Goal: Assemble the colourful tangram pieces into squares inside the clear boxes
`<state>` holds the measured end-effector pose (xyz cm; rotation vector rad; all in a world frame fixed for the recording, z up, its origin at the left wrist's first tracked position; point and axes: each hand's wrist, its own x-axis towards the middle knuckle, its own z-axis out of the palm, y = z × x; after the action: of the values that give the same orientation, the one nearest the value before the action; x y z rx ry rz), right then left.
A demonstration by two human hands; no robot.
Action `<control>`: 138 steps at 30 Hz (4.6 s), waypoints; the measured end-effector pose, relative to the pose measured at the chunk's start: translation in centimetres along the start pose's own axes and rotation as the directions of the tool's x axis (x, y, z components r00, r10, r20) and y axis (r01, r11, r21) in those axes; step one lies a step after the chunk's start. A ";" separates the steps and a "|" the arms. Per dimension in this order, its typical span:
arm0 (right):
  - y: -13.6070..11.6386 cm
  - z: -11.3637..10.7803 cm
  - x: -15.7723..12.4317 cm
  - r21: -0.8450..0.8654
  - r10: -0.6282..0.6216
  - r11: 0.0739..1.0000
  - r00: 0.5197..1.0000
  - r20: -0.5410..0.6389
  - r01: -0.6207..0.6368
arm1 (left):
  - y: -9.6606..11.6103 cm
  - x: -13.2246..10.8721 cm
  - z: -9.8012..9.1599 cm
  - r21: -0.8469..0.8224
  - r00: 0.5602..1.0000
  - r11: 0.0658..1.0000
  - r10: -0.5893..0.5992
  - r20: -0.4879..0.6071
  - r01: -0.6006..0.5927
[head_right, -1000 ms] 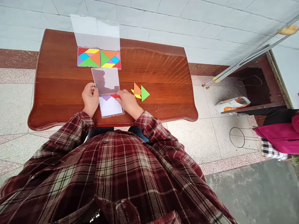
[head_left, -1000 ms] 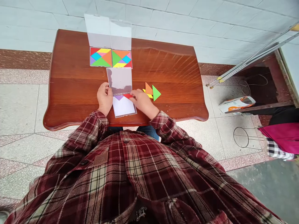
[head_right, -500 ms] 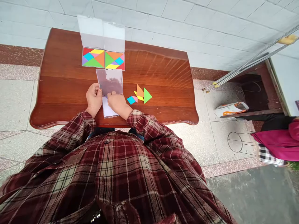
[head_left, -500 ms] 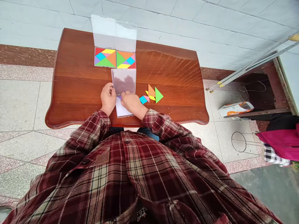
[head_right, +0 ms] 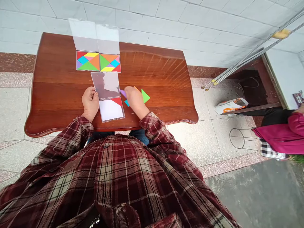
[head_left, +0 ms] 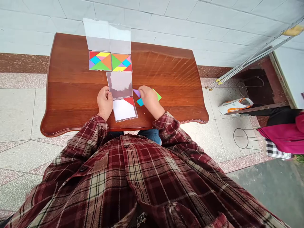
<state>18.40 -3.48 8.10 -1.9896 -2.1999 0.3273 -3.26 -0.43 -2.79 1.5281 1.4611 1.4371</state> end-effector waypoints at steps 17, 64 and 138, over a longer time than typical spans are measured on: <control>-2.9 2.8 -1.6 -0.096 -0.015 0.995 0.984 0.180 0.033 | 1.2 -0.4 -0.1 0.070 1.000 0.997 -0.013 -0.006 0.014; 3.7 3.2 -2.3 -0.031 -0.332 0.941 0.938 0.101 0.336 | 1.4 -0.1 -0.3 0.062 1.000 0.998 -0.003 -0.024 0.004; 15.8 -0.6 2.5 0.039 0.423 0.903 0.901 0.090 -0.428 | 4.4 -8.8 -6.5 0.496 0.802 0.656 0.306 0.514 -0.568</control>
<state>33.50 0.53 4.43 -2.4520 -1.7466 0.5241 -6.39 -11.35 0.27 2.5890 1.4343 0.7786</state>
